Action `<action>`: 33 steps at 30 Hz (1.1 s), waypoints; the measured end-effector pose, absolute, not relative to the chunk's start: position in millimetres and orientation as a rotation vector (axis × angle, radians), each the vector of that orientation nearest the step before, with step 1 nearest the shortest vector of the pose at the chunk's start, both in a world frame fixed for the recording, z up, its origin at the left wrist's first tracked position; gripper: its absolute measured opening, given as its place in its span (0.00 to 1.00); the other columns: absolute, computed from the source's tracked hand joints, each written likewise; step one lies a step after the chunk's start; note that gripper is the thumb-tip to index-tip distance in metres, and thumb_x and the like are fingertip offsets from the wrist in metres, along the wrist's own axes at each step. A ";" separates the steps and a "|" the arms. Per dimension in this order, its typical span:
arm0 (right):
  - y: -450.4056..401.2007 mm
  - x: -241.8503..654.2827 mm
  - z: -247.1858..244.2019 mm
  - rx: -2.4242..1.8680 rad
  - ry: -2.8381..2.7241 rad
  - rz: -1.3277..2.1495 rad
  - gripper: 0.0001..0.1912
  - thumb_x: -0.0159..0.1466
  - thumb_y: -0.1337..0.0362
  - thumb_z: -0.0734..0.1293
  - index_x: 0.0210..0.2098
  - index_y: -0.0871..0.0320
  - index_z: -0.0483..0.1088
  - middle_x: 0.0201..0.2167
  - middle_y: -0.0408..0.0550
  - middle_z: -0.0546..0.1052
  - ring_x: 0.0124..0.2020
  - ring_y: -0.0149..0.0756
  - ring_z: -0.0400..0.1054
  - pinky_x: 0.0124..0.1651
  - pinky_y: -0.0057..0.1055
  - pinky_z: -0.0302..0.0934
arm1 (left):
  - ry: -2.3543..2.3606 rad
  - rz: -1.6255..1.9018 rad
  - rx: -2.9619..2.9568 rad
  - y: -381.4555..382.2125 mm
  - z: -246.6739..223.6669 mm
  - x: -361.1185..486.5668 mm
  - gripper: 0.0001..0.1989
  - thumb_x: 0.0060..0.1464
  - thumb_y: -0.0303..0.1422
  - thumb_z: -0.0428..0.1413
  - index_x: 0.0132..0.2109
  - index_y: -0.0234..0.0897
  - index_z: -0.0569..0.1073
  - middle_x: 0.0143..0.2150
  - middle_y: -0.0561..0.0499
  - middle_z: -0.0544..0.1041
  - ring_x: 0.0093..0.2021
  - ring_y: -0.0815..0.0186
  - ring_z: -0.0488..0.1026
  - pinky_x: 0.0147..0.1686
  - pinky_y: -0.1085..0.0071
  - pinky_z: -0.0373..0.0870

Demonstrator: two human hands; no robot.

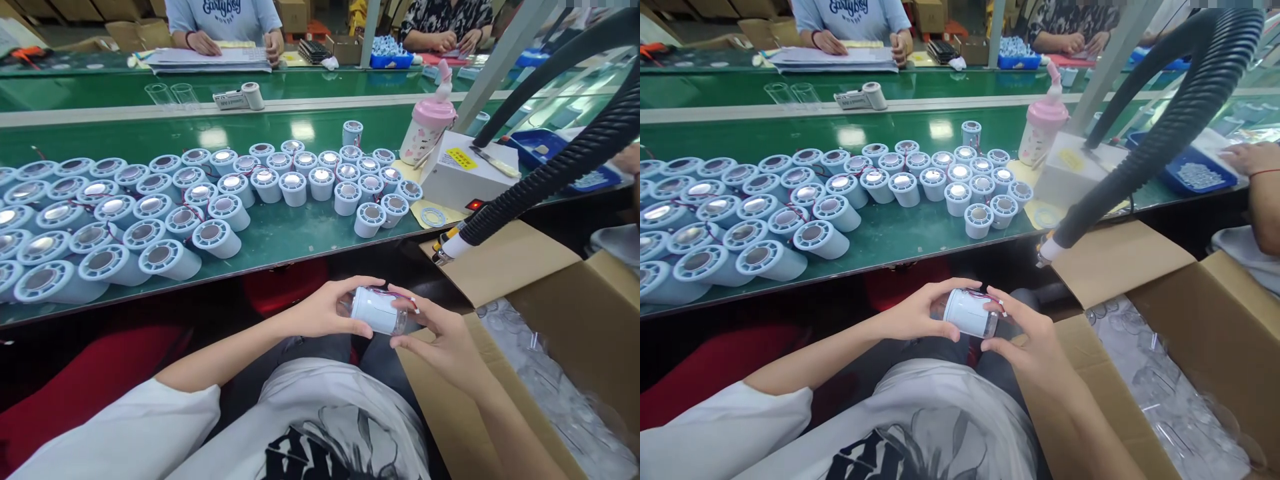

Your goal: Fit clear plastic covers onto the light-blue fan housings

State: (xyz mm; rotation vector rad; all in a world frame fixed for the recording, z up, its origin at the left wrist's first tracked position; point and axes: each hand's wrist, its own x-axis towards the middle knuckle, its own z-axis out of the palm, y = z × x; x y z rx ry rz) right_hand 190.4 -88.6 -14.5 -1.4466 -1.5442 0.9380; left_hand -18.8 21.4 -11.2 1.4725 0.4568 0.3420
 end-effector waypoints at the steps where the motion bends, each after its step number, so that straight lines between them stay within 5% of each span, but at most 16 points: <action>1: -88.9 190.7 -15.0 -1.434 -1.499 0.985 0.28 0.54 0.61 0.74 0.54 0.51 0.68 0.54 0.49 0.73 0.52 0.47 0.70 0.54 0.43 0.69 | 0.438 0.353 1.494 21.3 -10.4 -19.1 0.37 0.44 0.33 0.66 0.61 0.43 0.63 0.57 0.44 0.68 0.51 0.58 0.71 0.51 0.61 0.69; 5: -90.4 190.1 -15.3 -1.394 -1.381 1.086 0.21 0.52 0.63 0.76 0.45 0.51 0.71 0.47 0.45 0.76 0.47 0.43 0.73 0.52 0.39 0.70 | 0.359 0.379 1.525 20.1 -8.2 -20.6 0.38 0.44 0.31 0.67 0.62 0.44 0.63 0.60 0.42 0.67 0.57 0.54 0.68 0.55 0.60 0.67; 19: -87.7 189.6 -15.1 -1.251 -1.040 1.467 0.23 0.54 0.64 0.75 0.47 0.52 0.67 0.44 0.47 0.76 0.43 0.37 0.72 0.42 0.30 0.70 | 0.296 0.449 1.669 20.1 -5.6 -23.0 0.36 0.44 0.32 0.67 0.61 0.45 0.66 0.59 0.42 0.67 0.59 0.55 0.66 0.55 0.62 0.67; 33: -82.2 183.1 -21.1 -1.250 -0.830 1.636 0.23 0.57 0.48 0.70 0.42 0.56 0.63 0.29 0.41 0.75 0.26 0.30 0.73 0.30 0.28 0.72 | 0.204 0.523 1.761 22.6 -10.1 -24.3 0.36 0.43 0.31 0.67 0.61 0.44 0.66 0.60 0.42 0.67 0.60 0.56 0.64 0.58 0.62 0.64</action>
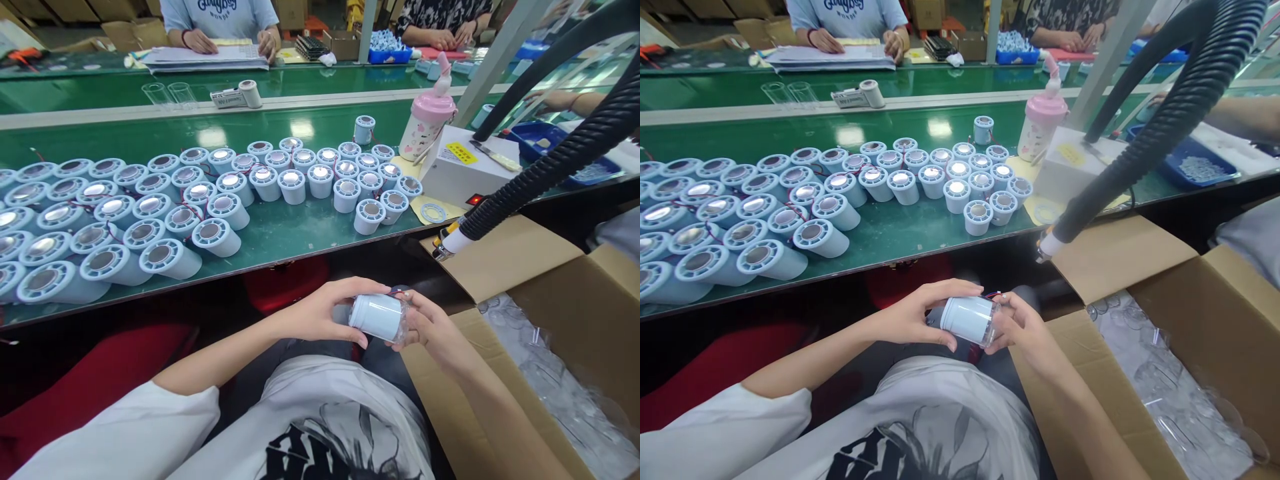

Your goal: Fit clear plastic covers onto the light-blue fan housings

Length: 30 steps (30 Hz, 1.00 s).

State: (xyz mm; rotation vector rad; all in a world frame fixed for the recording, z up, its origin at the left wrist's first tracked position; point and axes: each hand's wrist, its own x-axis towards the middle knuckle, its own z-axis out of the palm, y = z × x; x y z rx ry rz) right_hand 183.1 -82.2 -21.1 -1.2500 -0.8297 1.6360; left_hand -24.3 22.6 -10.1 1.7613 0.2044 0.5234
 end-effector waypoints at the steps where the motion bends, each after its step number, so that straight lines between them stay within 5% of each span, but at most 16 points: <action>1: -81.6 181.6 -21.0 -1.265 -0.814 1.649 0.24 0.57 0.46 0.69 0.41 0.57 0.62 0.27 0.41 0.75 0.24 0.31 0.73 0.28 0.28 0.72 | 0.204 0.525 1.769 22.7 -10.3 -24.5 0.37 0.43 0.31 0.67 0.61 0.44 0.65 0.60 0.42 0.67 0.60 0.56 0.64 0.58 0.62 0.63; 10: -80.6 171.4 -18.5 -1.256 -0.587 1.801 0.30 0.53 0.36 0.66 0.35 0.59 0.63 0.18 0.44 0.75 0.15 0.30 0.70 0.16 0.18 0.63 | 0.171 0.560 1.847 23.9 -9.9 -23.6 0.37 0.42 0.31 0.68 0.60 0.45 0.66 0.61 0.42 0.67 0.61 0.54 0.63 0.60 0.59 0.60; 18: -77.9 170.9 -14.8 -1.210 -0.419 2.082 0.35 0.69 0.45 0.44 0.29 0.63 0.69 0.18 0.49 0.75 0.13 0.25 0.68 0.12 0.14 0.57 | 0.188 0.575 1.880 21.8 -10.2 -24.4 0.32 0.46 0.33 0.66 0.59 0.46 0.67 0.61 0.42 0.66 0.60 0.55 0.64 0.58 0.59 0.63; 22: -79.1 171.4 -18.3 -1.316 -0.562 1.993 0.34 0.67 0.41 0.45 0.30 0.62 0.68 0.17 0.48 0.73 0.12 0.28 0.67 0.12 0.18 0.58 | 0.276 0.533 1.815 17.2 -5.6 -25.8 0.29 0.48 0.33 0.64 0.58 0.42 0.68 0.57 0.42 0.68 0.58 0.56 0.66 0.51 0.65 0.69; 27: -88.9 177.9 -25.3 -1.483 -1.132 1.184 0.08 0.66 0.58 0.61 0.39 0.56 0.64 0.32 0.47 0.76 0.31 0.35 0.74 0.32 0.29 0.71 | 0.399 0.470 1.712 12.1 0.9 -27.4 0.30 0.49 0.34 0.63 0.59 0.41 0.65 0.56 0.42 0.67 0.55 0.57 0.68 0.48 0.66 0.71; 30: -92.8 181.7 -24.7 -1.356 -1.542 0.761 0.19 0.64 0.70 0.62 0.53 0.52 0.60 0.58 0.55 0.66 0.56 0.42 0.66 0.51 0.40 0.68 | 0.414 0.439 1.695 10.5 3.3 -27.9 0.30 0.49 0.35 0.63 0.59 0.41 0.65 0.56 0.43 0.67 0.55 0.57 0.68 0.49 0.65 0.71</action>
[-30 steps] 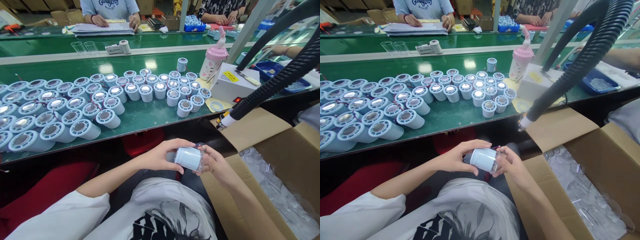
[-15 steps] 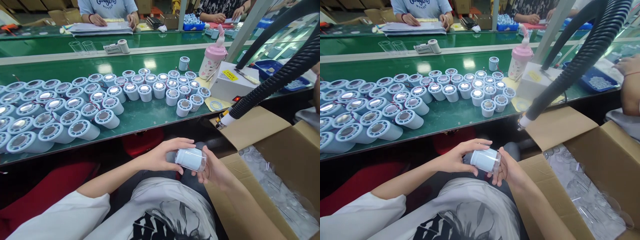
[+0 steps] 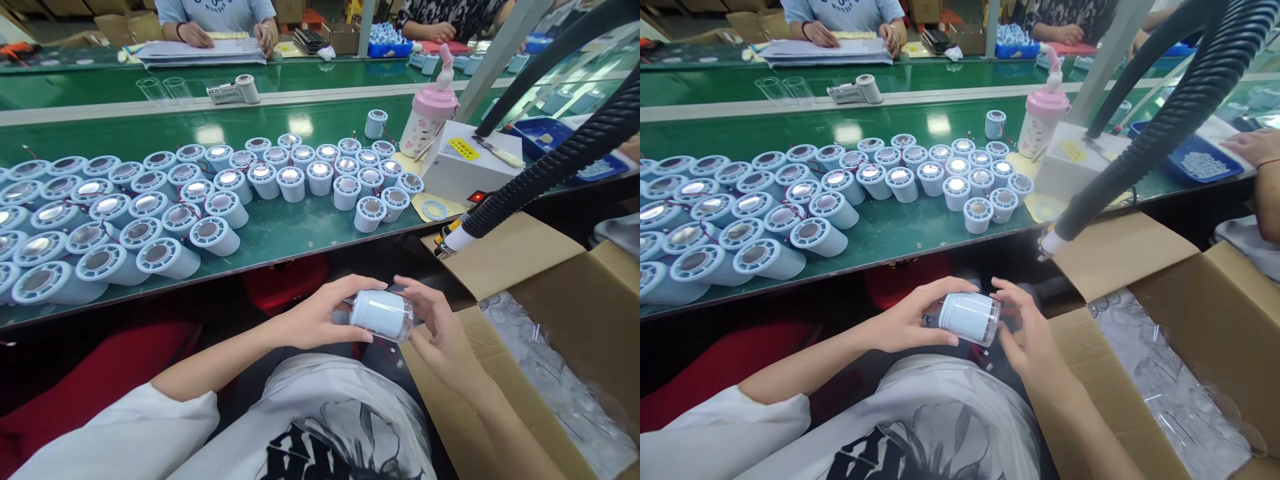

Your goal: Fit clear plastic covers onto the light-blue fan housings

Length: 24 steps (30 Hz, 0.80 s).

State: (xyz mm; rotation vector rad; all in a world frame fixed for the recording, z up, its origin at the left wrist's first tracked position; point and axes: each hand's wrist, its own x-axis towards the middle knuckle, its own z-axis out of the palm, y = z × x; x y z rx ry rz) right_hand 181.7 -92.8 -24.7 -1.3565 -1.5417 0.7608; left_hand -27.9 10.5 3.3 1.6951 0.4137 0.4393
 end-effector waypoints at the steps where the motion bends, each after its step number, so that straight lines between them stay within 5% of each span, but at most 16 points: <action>1: -93.1 182.6 -23.8 -1.272 -1.682 0.643 0.25 0.62 0.74 0.62 0.57 0.51 0.58 0.63 0.54 0.61 0.61 0.44 0.60 0.56 0.44 0.65 | 0.422 0.426 1.688 10.2 3.9 -27.9 0.30 0.49 0.35 0.63 0.59 0.41 0.64 0.56 0.43 0.67 0.55 0.57 0.68 0.50 0.64 0.71; 5: -93.4 183.9 -20.5 -1.066 -1.908 0.492 0.33 0.60 0.79 0.64 0.59 0.42 0.61 0.64 0.46 0.62 0.63 0.43 0.58 0.60 0.46 0.60 | 0.442 0.360 1.655 10.8 6.3 -27.9 0.31 0.51 0.37 0.61 0.61 0.42 0.62 0.56 0.43 0.69 0.52 0.56 0.70 0.47 0.63 0.72; 11: -99.1 180.3 -24.8 -1.133 -1.136 1.362 0.23 0.61 0.61 0.69 0.55 0.44 0.66 0.53 0.48 0.73 0.52 0.43 0.70 0.51 0.40 0.69 | 0.342 0.323 1.651 11.8 4.0 -30.0 0.39 0.48 0.33 0.64 0.65 0.48 0.57 0.63 0.44 0.63 0.60 0.55 0.64 0.57 0.59 0.66; 17: -98.1 178.9 -23.6 -1.187 -0.922 1.526 0.25 0.55 0.61 0.75 0.51 0.46 0.71 0.49 0.45 0.77 0.47 0.40 0.72 0.48 0.36 0.69 | 0.323 0.288 1.384 10.9 -9.3 -30.4 0.35 0.53 0.29 0.61 0.65 0.47 0.58 0.64 0.43 0.62 0.60 0.56 0.65 0.56 0.59 0.66; 20: -97.6 170.7 -25.8 -1.281 -0.898 1.519 0.26 0.51 0.59 0.76 0.49 0.50 0.72 0.45 0.46 0.78 0.43 0.41 0.73 0.45 0.35 0.70 | 0.333 0.215 1.303 10.2 -22.4 -28.4 0.38 0.52 0.30 0.61 0.66 0.45 0.55 0.60 0.43 0.67 0.56 0.58 0.69 0.53 0.60 0.67; 24: -94.4 166.4 -37.6 -1.344 -0.936 1.476 0.30 0.54 0.45 0.70 0.51 0.54 0.71 0.41 0.49 0.77 0.36 0.39 0.73 0.35 0.36 0.72 | 0.449 0.104 1.181 17.3 -28.2 -26.4 0.34 0.55 0.38 0.58 0.65 0.41 0.55 0.47 0.45 0.74 0.37 0.66 0.73 0.38 0.68 0.72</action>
